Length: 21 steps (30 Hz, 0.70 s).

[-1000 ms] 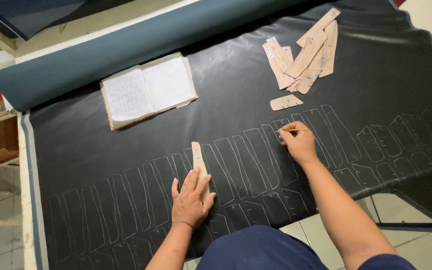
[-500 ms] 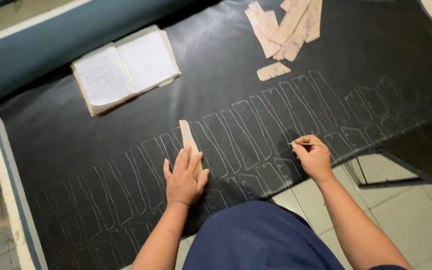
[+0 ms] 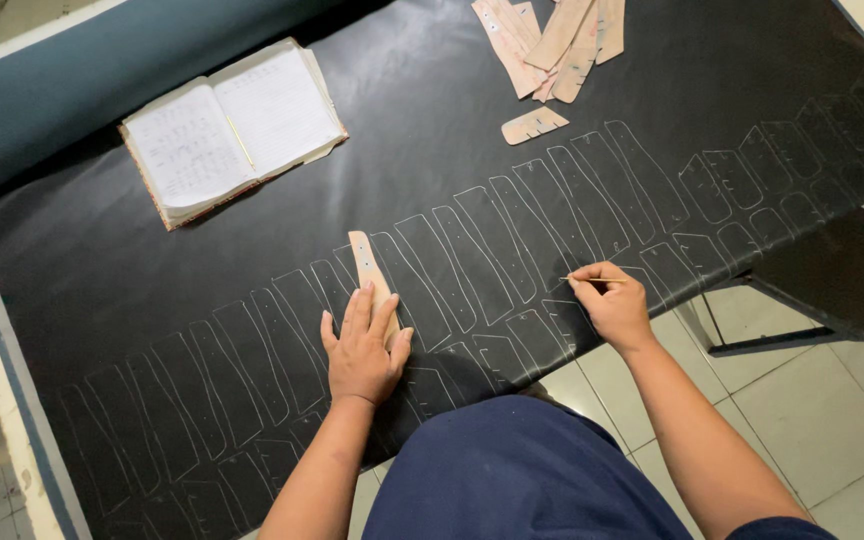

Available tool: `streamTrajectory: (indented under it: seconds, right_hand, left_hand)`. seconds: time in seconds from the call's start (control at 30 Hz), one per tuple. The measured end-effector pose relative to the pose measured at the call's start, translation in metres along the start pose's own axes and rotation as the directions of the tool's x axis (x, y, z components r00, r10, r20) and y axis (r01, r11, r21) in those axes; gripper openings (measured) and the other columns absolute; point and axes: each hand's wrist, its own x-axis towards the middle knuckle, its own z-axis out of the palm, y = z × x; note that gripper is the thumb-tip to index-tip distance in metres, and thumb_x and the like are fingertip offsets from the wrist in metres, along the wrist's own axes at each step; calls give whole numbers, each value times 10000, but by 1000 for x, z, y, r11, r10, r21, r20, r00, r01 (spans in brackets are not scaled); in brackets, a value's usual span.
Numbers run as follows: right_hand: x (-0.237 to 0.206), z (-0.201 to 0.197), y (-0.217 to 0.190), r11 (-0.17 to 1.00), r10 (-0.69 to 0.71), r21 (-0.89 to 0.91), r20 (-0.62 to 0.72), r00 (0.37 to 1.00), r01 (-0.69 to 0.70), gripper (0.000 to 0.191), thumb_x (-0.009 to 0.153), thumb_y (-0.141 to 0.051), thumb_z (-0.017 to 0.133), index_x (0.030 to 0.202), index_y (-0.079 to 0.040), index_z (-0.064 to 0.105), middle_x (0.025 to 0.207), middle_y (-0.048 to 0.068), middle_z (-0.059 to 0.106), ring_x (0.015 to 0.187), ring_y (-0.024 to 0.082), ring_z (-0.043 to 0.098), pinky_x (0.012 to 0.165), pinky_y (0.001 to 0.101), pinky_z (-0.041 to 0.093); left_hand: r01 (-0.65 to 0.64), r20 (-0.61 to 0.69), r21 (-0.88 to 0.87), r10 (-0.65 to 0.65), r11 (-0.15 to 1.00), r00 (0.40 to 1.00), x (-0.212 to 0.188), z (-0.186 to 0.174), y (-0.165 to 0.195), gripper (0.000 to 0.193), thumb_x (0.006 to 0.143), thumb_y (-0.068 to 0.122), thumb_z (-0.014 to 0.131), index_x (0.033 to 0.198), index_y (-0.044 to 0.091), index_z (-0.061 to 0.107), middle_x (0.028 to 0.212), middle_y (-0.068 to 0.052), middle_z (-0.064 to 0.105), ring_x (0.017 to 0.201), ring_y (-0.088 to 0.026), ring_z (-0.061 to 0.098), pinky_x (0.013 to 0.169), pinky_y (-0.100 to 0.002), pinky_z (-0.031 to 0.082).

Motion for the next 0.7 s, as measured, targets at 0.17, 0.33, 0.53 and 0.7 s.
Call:
streamTrajectory:
  seconds: [0.17,0.33,0.53,0.7]
  right_hand:
    - [5,1,-1,1000,8,-26,-3,1000,-8,133,892,-133,745,990,-47,770,917,34,766,841,92,682,774,251,536]
    - [16,10,-12,995,-52,-87,22,998,54,138,870,-137,758,951,-27,738,902,46,766,829,111,701,771,261,550]
    - [77,71,-38,970,-239,-16,107,965,242,154,889,-154,762,988,-39,738,944,52,763,873,120,709,801,268,548]
    - [126,117,-48,975,-223,50,136,965,219,153,906,-157,750,1003,-40,736,938,62,763,871,140,704,805,277,549]
  left_hand:
    - [-6,-12,-4,6,1000,1000,0,2,-1,562,899,495,596,1418,282,558,1603,-61,384,1464,-228,368,1197,-587,138]
    - [-15,-26,-3,15,1000,1000,2,1,-3,557,898,487,613,1411,275,565,1587,-63,398,1465,-227,375,1194,-599,152]
    - [-37,-53,12,37,999,998,1,-1,-4,552,894,481,623,1398,262,565,1583,-79,406,1456,-241,381,1175,-611,166]
    - [-15,-34,-1,14,1000,999,2,-2,-5,566,883,492,641,1401,285,545,1583,-69,403,1461,-231,376,1184,-609,157]
